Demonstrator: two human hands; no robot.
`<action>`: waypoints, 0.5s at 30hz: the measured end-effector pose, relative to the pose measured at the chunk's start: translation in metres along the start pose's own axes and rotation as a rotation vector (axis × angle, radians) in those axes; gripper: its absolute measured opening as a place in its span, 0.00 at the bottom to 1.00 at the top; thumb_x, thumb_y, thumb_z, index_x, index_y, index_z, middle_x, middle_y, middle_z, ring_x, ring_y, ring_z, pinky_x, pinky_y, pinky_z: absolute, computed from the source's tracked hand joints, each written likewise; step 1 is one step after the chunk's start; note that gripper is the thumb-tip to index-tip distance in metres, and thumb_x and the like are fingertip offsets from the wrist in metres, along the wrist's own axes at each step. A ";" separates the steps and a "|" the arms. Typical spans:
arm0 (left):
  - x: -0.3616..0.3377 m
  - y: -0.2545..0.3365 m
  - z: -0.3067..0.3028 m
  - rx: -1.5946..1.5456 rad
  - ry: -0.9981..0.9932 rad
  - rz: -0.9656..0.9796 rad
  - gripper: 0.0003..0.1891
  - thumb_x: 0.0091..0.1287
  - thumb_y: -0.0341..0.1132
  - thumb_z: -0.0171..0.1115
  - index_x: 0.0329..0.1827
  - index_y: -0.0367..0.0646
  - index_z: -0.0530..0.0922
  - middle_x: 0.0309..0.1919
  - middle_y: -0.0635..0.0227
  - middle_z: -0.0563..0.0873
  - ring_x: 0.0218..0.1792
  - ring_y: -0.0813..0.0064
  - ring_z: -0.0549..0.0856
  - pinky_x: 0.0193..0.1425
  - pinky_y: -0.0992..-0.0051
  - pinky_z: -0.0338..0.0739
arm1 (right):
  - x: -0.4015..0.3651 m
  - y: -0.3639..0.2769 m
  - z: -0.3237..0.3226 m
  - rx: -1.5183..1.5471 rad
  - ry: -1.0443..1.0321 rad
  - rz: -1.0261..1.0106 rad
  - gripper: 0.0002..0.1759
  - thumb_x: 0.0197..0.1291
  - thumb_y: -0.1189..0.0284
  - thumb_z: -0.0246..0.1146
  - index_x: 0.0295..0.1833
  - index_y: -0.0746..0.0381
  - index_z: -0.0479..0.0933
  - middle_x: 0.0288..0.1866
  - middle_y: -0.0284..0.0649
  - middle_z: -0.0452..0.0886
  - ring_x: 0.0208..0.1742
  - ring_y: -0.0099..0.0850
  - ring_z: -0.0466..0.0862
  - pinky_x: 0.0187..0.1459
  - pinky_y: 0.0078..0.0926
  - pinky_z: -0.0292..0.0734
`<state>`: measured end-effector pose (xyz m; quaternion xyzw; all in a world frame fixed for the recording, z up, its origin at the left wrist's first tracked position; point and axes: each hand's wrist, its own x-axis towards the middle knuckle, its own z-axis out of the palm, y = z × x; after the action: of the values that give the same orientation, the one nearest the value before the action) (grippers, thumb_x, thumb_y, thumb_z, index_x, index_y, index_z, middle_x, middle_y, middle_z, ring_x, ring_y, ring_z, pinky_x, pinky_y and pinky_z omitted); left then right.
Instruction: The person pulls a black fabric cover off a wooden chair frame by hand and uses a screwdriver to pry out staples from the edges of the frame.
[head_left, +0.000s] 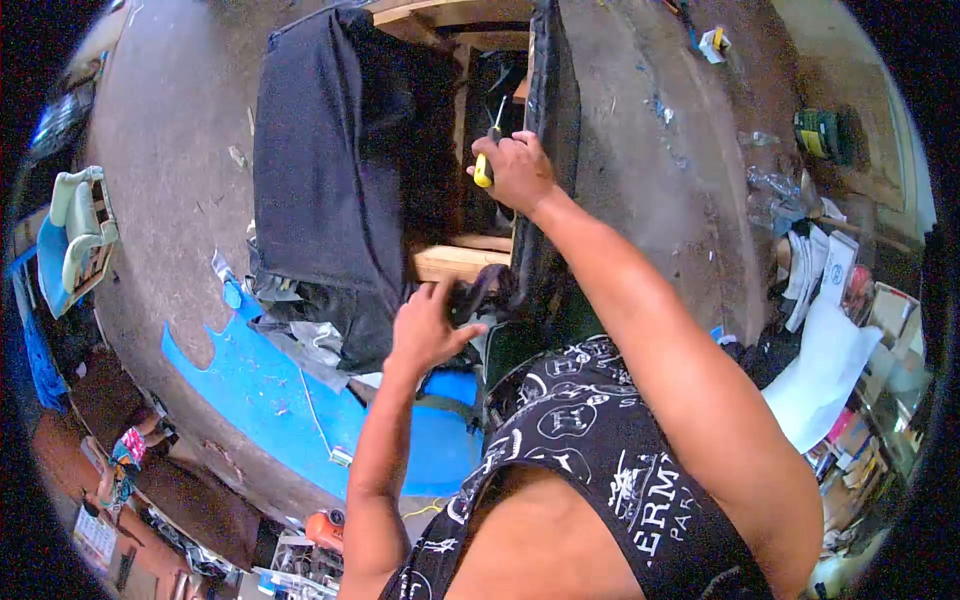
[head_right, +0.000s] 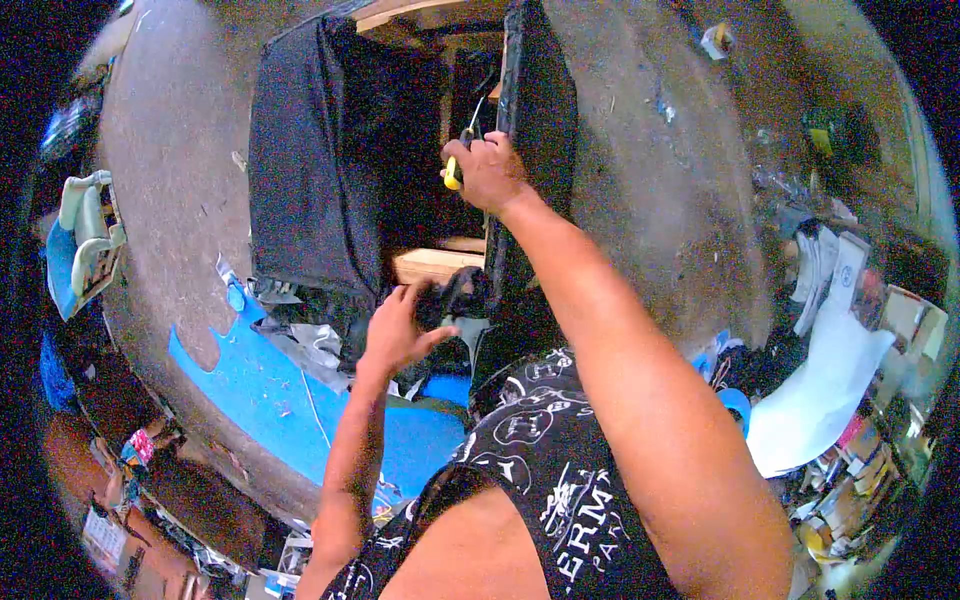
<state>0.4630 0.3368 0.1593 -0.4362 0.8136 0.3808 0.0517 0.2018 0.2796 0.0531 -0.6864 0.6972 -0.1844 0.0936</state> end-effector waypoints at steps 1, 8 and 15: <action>0.006 0.010 0.009 0.003 0.002 0.002 0.35 0.54 0.56 0.75 0.62 0.48 0.78 0.42 0.56 0.86 0.46 0.50 0.84 0.46 0.56 0.78 | 0.001 0.000 0.001 0.003 -0.016 -0.003 0.19 0.52 0.65 0.70 0.51 0.50 0.77 0.33 0.42 0.83 0.39 0.42 0.85 0.57 0.40 0.69; 0.027 0.013 0.057 -0.108 0.152 0.215 0.21 0.51 0.26 0.64 0.51 0.44 0.83 0.54 0.58 0.82 0.60 0.51 0.77 0.66 0.54 0.68 | 0.002 0.003 0.000 -0.043 -0.066 0.025 0.22 0.50 0.66 0.70 0.53 0.49 0.77 0.34 0.42 0.84 0.41 0.42 0.86 0.58 0.40 0.68; 0.022 0.030 0.106 -1.184 -0.011 -0.204 0.09 0.75 0.30 0.46 0.38 0.39 0.74 0.42 0.64 0.84 0.46 0.71 0.82 0.55 0.72 0.75 | -0.001 0.002 0.003 -0.048 -0.070 0.028 0.22 0.50 0.65 0.71 0.53 0.49 0.76 0.35 0.42 0.83 0.41 0.42 0.86 0.60 0.41 0.67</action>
<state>0.4006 0.4024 0.0932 -0.4646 0.4168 0.7648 -0.1596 0.2009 0.2797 0.0494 -0.6845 0.7075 -0.1419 0.1040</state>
